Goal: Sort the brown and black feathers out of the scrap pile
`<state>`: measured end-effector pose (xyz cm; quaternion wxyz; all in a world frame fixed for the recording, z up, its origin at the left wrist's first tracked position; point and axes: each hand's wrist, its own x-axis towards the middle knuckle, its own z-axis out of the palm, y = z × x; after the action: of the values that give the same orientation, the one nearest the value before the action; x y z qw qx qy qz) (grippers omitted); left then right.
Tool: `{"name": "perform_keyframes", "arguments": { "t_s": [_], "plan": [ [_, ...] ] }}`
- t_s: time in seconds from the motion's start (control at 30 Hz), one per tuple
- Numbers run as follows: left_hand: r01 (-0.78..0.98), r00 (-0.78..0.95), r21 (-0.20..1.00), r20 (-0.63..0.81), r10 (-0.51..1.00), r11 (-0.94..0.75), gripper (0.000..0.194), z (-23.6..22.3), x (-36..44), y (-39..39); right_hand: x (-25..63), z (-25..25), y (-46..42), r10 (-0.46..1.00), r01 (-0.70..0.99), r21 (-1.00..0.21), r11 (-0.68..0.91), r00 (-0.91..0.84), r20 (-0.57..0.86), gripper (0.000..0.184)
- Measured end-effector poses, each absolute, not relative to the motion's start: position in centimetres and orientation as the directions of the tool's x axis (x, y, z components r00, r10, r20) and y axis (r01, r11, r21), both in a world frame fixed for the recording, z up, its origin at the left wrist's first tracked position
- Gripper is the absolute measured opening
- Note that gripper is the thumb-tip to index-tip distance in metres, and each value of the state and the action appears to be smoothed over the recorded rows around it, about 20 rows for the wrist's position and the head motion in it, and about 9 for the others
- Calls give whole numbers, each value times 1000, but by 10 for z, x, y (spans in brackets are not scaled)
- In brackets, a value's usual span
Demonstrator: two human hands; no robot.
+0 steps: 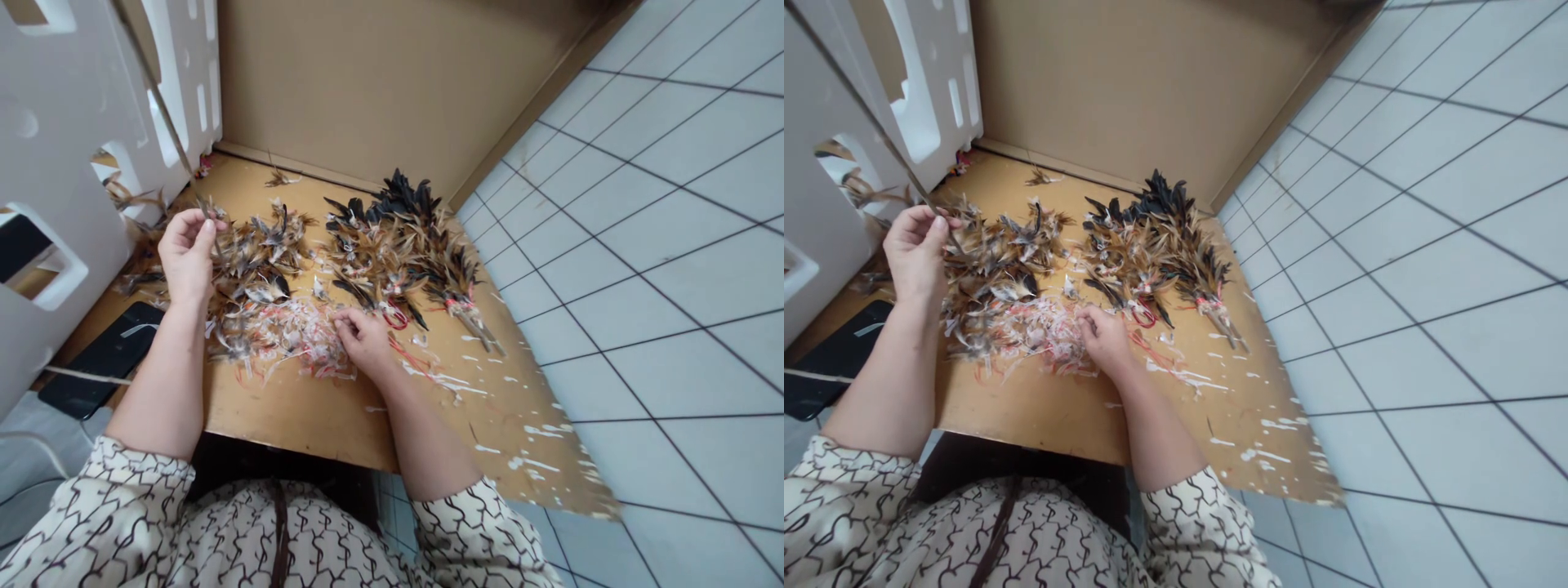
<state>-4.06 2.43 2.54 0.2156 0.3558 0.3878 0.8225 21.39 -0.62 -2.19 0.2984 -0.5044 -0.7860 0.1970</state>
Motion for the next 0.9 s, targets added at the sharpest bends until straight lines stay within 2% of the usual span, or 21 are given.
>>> {"name": "perform_keyframes", "arguments": {
  "t_s": [0.2, 0.4, 0.57, 0.7, 0.9],
  "plan": [
    [-16, -687, 836, 390, 613, -549, 5, 27, -39, 21, 213, -22, -6, 916, 705, -584, 402, -309, 258, 20],
    [125, -630, 961, 269, 729, -247, 8, 27, -35, 16, 212, -21, -8, 911, 708, -574, 411, -325, 252, 21],
    [115, -646, 923, 349, 679, -366, 7, 35, -24, 13, 212, -21, -10, 905, 694, -581, 425, -325, 273, 20],
    [121, -590, 877, 440, 677, -464, 6, 38, -19, 8, 211, -19, -11, 910, 696, -587, 415, -323, 260, 20],
    [253, -537, 861, 504, 677, -441, 9, 46, -20, -2, 211, -18, -13, 914, 718, -566, 405, -326, 241, 20]
  ]
}}
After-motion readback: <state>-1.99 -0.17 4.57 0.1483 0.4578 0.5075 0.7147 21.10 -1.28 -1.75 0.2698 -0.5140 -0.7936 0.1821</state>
